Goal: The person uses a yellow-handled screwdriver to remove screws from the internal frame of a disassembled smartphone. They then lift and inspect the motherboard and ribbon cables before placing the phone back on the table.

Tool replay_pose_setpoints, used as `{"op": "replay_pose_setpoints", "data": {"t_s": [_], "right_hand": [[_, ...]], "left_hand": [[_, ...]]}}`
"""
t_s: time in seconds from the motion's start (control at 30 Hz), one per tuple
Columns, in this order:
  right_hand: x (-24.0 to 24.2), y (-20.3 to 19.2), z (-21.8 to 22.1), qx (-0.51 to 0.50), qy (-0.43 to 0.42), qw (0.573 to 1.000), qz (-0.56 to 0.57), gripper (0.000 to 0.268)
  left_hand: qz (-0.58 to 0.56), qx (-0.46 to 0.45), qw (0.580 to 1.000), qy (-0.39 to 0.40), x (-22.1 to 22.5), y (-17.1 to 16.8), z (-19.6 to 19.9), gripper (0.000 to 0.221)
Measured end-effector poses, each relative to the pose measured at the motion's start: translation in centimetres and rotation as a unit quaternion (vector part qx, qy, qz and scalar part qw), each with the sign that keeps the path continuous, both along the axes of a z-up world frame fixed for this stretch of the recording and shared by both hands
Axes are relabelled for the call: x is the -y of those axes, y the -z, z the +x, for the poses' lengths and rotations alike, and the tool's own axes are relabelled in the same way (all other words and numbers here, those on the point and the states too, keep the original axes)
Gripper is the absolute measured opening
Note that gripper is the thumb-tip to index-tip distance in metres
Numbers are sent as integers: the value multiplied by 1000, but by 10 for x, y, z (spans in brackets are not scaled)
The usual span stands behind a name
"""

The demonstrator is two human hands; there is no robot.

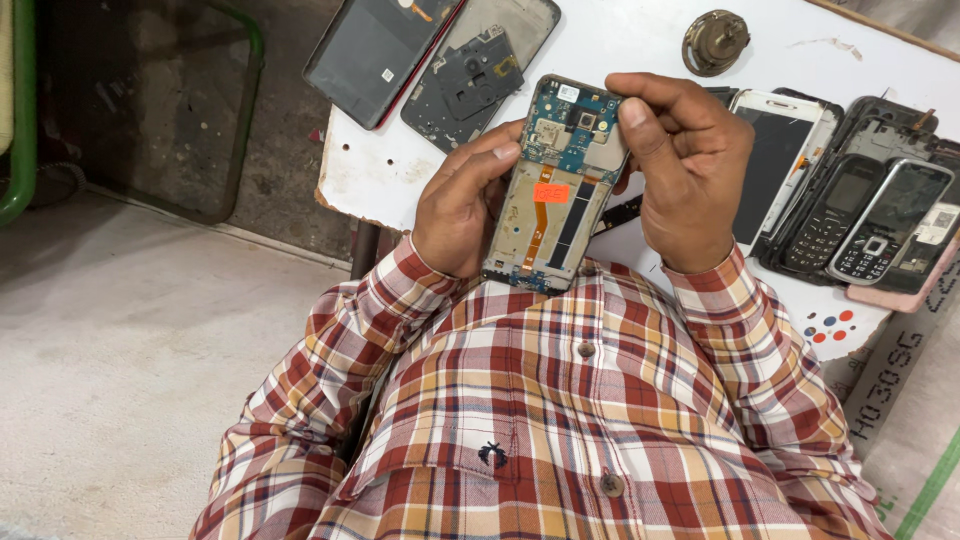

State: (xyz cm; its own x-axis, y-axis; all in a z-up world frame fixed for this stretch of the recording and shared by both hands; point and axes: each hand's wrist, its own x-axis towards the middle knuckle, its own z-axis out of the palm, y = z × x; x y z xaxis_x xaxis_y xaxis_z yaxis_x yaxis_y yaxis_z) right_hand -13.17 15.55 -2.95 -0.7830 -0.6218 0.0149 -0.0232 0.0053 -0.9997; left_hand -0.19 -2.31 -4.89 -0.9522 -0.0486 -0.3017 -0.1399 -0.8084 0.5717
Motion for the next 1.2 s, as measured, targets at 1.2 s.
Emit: {"op": "replay_pose_setpoints", "data": {"t_s": [1.2], "right_hand": [[-17, 1, 1, 93, -76, 990, -74, 56]], "left_hand": [[-29, 33, 996, -81, -4, 2, 1, 44]]}}
